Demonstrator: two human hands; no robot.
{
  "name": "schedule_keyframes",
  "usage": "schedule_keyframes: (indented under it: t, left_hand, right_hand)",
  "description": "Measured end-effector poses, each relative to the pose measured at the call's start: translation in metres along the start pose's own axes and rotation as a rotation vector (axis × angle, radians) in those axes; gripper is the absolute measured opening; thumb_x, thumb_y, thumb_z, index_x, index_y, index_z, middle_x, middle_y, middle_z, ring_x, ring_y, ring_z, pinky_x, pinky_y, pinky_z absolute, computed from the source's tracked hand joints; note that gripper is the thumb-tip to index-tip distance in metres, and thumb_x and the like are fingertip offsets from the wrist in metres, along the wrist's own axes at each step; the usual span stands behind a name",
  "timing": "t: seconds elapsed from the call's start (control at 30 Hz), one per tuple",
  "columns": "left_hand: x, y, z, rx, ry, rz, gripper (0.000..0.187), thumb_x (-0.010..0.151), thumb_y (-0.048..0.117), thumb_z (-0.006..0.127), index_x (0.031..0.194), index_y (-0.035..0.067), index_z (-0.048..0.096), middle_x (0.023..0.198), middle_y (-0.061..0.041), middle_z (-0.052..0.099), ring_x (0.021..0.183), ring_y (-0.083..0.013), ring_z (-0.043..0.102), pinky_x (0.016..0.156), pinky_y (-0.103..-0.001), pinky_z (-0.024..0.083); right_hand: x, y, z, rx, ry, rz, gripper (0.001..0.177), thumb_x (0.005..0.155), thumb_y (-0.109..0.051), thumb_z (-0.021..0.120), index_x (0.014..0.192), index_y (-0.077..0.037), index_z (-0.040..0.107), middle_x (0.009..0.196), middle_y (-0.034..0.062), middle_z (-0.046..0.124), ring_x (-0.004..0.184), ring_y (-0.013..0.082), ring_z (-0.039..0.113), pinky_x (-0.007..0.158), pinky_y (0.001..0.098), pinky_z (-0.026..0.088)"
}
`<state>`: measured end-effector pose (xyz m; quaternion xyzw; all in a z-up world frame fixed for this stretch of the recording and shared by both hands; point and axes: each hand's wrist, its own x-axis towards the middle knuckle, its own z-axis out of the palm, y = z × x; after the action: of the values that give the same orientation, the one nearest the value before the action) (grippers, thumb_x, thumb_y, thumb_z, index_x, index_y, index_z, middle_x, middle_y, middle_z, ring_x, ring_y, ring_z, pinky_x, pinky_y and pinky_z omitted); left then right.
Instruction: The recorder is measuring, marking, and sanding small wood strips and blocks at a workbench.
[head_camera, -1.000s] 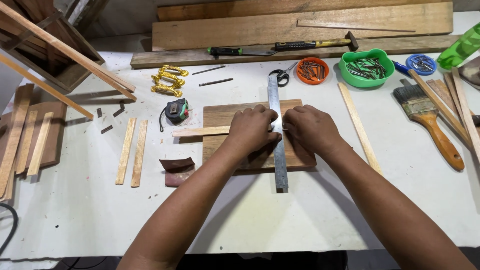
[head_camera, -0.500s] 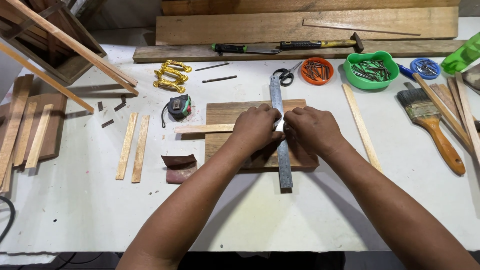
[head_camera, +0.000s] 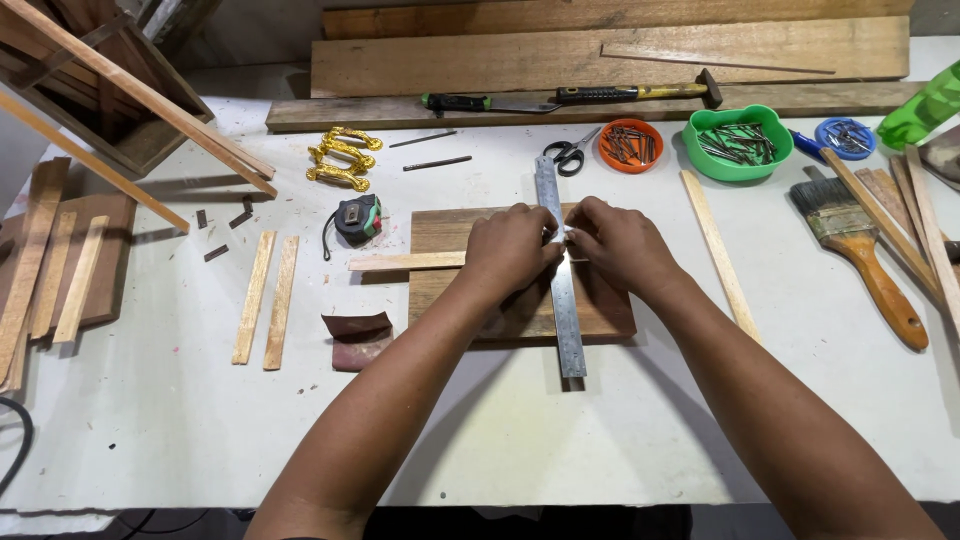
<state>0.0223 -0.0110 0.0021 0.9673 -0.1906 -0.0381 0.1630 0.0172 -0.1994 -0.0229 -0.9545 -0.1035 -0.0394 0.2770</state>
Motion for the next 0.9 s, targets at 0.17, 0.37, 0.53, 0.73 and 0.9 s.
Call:
schedule_keyframes:
  t: [0.17, 0.37, 0.53, 0.73, 0.9]
  left_hand:
    - [0.015, -0.005, 0.009, -0.079, 0.055, -0.039, 0.031, 0.088, 0.037, 0.076, 0.114, 0.02, 0.075, 0.101, -0.006, 0.077, 0.098, -0.0249, 0.073, 0.092, -0.047, 0.052]
    - [0.017, -0.009, -0.005, -0.415, 0.071, -0.108, 0.023, 0.091, 0.025, 0.07, 0.112, 0.017, 0.077, 0.097, -0.005, 0.081, 0.085, -0.0182, 0.078, 0.08, -0.038, 0.062]
    - [0.002, -0.032, -0.028, -0.509, 0.03, -0.208, 0.022, 0.094, 0.023, 0.068, 0.114, 0.016, 0.076, 0.095, -0.005, 0.081, 0.08, -0.0147, 0.079, 0.073, -0.033, 0.063]
    - [-0.011, -0.069, -0.019, -0.574, 0.123, -0.178, 0.024, 0.091, 0.019, 0.071, 0.114, 0.012, 0.077, 0.095, -0.007, 0.081, 0.082, -0.0157, 0.079, 0.076, -0.033, 0.063]
    - [-0.022, -0.079, -0.009, -0.319, 0.222, -0.073, 0.028, 0.09, 0.023, 0.076, 0.116, 0.011, 0.075, 0.105, -0.009, 0.078, 0.095, -0.0236, 0.074, 0.084, -0.04, 0.058]
  right_hand:
    - [0.006, -0.011, -0.004, 0.193, -0.068, 0.164, 0.024, 0.095, -0.026, 0.071, 0.111, -0.009, 0.068, 0.095, 0.0066, 0.078, 0.089, 0.0194, 0.076, 0.08, 0.0354, 0.059]
    - [0.014, -0.006, 0.007, 0.632, -0.127, 0.2, 0.019, 0.098, -0.02, 0.067, 0.111, -0.006, 0.065, 0.1, 0.0064, 0.075, 0.092, 0.0127, 0.074, 0.08, 0.0285, 0.061]
    - [0.022, -0.031, 0.015, 0.852, -0.196, 0.213, 0.017, 0.101, -0.019, 0.062, 0.113, -0.007, 0.06, 0.101, 0.0037, 0.07, 0.09, 0.0094, 0.071, 0.077, 0.0266, 0.061]
    - [0.033, -0.039, 0.035, 0.907, -0.267, 0.208, 0.016, 0.103, -0.019, 0.063, 0.113, -0.007, 0.061, 0.097, 0.0022, 0.068, 0.085, 0.007, 0.066, 0.072, 0.0235, 0.057]
    - [0.034, -0.049, 0.045, 0.724, -0.233, 0.141, 0.019, 0.101, -0.019, 0.063, 0.112, -0.004, 0.06, 0.095, 0.0035, 0.07, 0.084, 0.0086, 0.069, 0.073, 0.0253, 0.059]
